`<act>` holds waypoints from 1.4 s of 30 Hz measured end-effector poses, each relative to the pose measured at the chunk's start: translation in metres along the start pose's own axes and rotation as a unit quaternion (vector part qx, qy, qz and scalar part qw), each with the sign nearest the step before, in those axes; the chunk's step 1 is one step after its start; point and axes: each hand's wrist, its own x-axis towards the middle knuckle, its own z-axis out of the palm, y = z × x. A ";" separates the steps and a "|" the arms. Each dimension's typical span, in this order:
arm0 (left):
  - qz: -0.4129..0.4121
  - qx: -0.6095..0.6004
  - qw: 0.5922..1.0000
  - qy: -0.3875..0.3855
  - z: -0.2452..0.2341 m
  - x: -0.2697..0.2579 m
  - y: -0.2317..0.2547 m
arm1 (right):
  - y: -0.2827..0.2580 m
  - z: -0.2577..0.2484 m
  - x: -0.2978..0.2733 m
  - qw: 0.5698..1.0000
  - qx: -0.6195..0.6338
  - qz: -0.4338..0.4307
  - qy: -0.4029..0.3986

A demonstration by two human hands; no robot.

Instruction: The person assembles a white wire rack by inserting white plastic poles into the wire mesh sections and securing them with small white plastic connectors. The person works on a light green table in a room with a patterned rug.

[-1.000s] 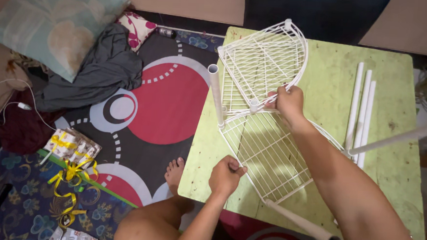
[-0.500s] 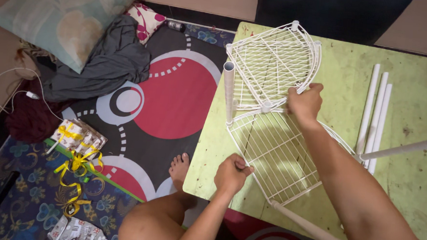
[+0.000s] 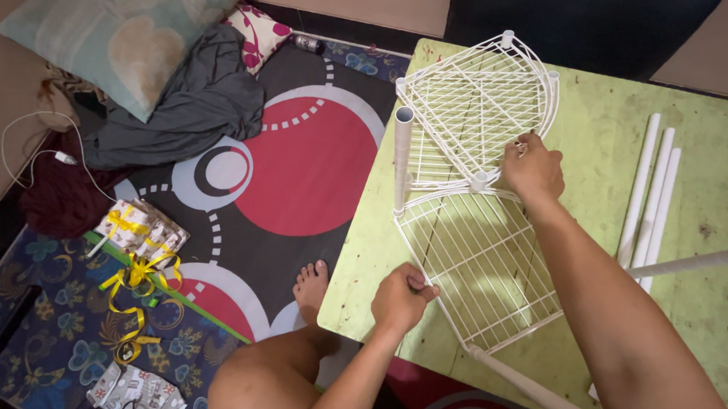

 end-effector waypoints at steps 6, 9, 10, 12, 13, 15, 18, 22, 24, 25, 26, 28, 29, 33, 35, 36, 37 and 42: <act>-0.007 0.006 1.000 -0.008 0.000 0.001 0.001 | 0.006 0.000 0.004 0.999 0.017 -0.028 0.004; -0.008 0.006 1.000 -0.009 0.000 0.002 0.001 | 0.009 0.001 0.009 0.999 0.026 -0.032 0.011; -0.009 0.006 1.000 -0.008 0.000 0.002 0.000 | 0.009 0.002 0.011 0.999 0.030 -0.032 0.013; -0.010 0.000 1.000 -0.008 0.001 0.002 0.000 | 0.011 0.002 0.014 0.999 0.032 -0.037 0.007; -0.011 -0.003 1.000 -0.008 0.001 0.003 -0.001 | 0.013 0.003 0.015 0.999 0.033 -0.040 0.004; -0.011 -0.003 1.000 -0.008 0.001 0.003 -0.001 | 0.015 0.004 0.017 0.997 0.066 -0.045 0.019; -0.008 -0.002 1.000 -0.006 0.001 0.003 -0.002 | 0.019 0.006 0.020 0.994 0.099 -0.035 0.027; -0.004 -0.005 1.000 -0.009 0.000 0.003 -0.002 | 0.018 0.005 0.024 0.995 0.103 0.002 0.006; -0.002 -0.005 1.000 -0.007 0.000 0.003 -0.003 | 0.015 0.002 0.021 0.992 0.121 0.018 0.005; -0.002 -0.005 1.000 -0.006 0.000 0.003 -0.003 | 0.013 -0.001 0.018 0.991 0.130 0.027 0.004; -0.001 -0.004 1.000 -0.008 0.000 0.004 -0.003 | 0.010 -0.004 0.016 0.990 0.137 0.040 0.001; 0.001 -0.002 1.000 -0.012 0.000 0.005 -0.003 | 0.003 -0.010 0.009 0.986 0.151 0.066 -0.002; -0.001 -0.002 1.000 -0.013 0.001 0.005 -0.003 | 0.001 -0.014 0.006 0.984 0.161 0.078 -0.019; -0.009 0.003 1.000 -0.018 0.003 0.007 -0.004 | 0.001 -0.021 0.002 0.978 0.173 0.105 -0.054; -0.008 0.005 1.000 -0.018 0.003 0.009 -0.006 | 0.006 -0.020 0.007 0.983 0.165 0.076 -0.027; -0.006 0.004 1.000 -0.018 0.003 0.009 -0.007 | 0.011 -0.019 0.010 0.987 0.157 0.046 0.000; -0.003 0.002 1.000 -0.019 0.004 0.008 -0.009 | 0.017 -0.018 0.012 0.988 0.149 0.016 0.026; -0.002 0.037 0.999 -0.018 0.006 0.010 -0.010 | 0.040 -0.032 0.004 0.988 0.154 -0.024 0.013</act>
